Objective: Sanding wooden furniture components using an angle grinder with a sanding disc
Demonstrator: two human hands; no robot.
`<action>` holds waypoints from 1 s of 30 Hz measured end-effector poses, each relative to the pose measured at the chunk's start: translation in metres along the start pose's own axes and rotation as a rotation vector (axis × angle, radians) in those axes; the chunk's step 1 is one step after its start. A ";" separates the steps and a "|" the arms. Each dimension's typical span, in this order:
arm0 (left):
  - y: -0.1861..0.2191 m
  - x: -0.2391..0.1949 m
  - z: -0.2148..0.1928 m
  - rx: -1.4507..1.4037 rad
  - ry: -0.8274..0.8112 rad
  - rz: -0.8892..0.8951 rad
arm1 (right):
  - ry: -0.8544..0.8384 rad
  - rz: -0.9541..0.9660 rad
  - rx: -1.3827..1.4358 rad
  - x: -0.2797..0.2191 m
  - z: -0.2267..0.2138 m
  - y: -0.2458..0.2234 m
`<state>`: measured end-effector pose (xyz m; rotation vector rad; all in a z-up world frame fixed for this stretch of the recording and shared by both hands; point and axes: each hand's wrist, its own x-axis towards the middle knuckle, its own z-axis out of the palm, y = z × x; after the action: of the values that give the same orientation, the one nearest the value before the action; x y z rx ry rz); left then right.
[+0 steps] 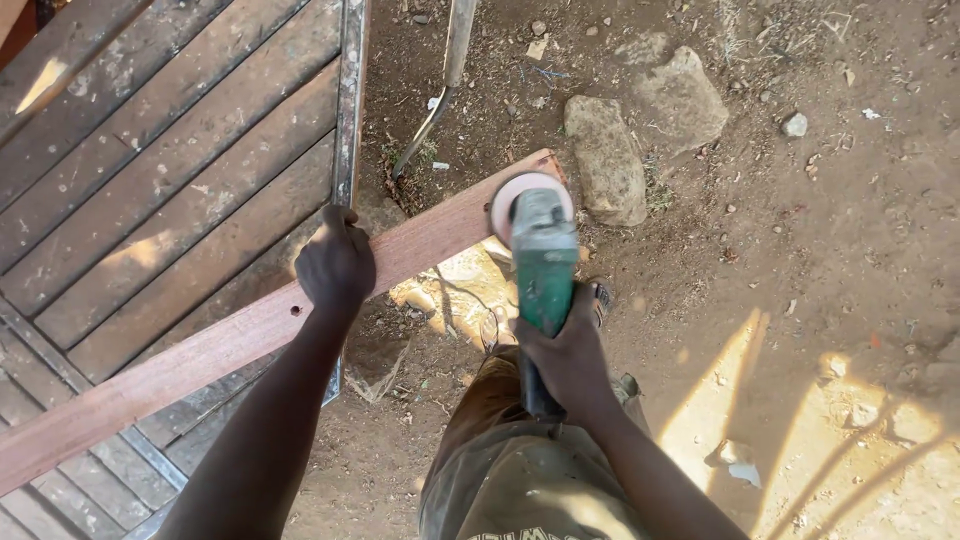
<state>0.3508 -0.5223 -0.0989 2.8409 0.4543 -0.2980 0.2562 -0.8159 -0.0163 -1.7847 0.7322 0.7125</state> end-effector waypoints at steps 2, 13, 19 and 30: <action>0.003 0.000 -0.005 -0.010 0.000 0.001 | -0.050 -0.022 -0.005 -0.013 0.000 -0.016; -0.007 0.002 0.009 0.052 0.006 -0.014 | -0.013 -0.060 0.115 -0.001 -0.009 -0.005; 0.001 0.001 0.000 0.055 -0.006 -0.002 | -0.141 -0.075 0.023 -0.012 -0.001 -0.026; 0.005 -0.002 -0.005 0.038 -0.023 -0.017 | -0.130 -0.127 0.082 0.002 -0.004 -0.041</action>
<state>0.3520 -0.5262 -0.0922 2.8688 0.4729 -0.3458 0.2889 -0.8088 0.0071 -1.6774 0.5483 0.6963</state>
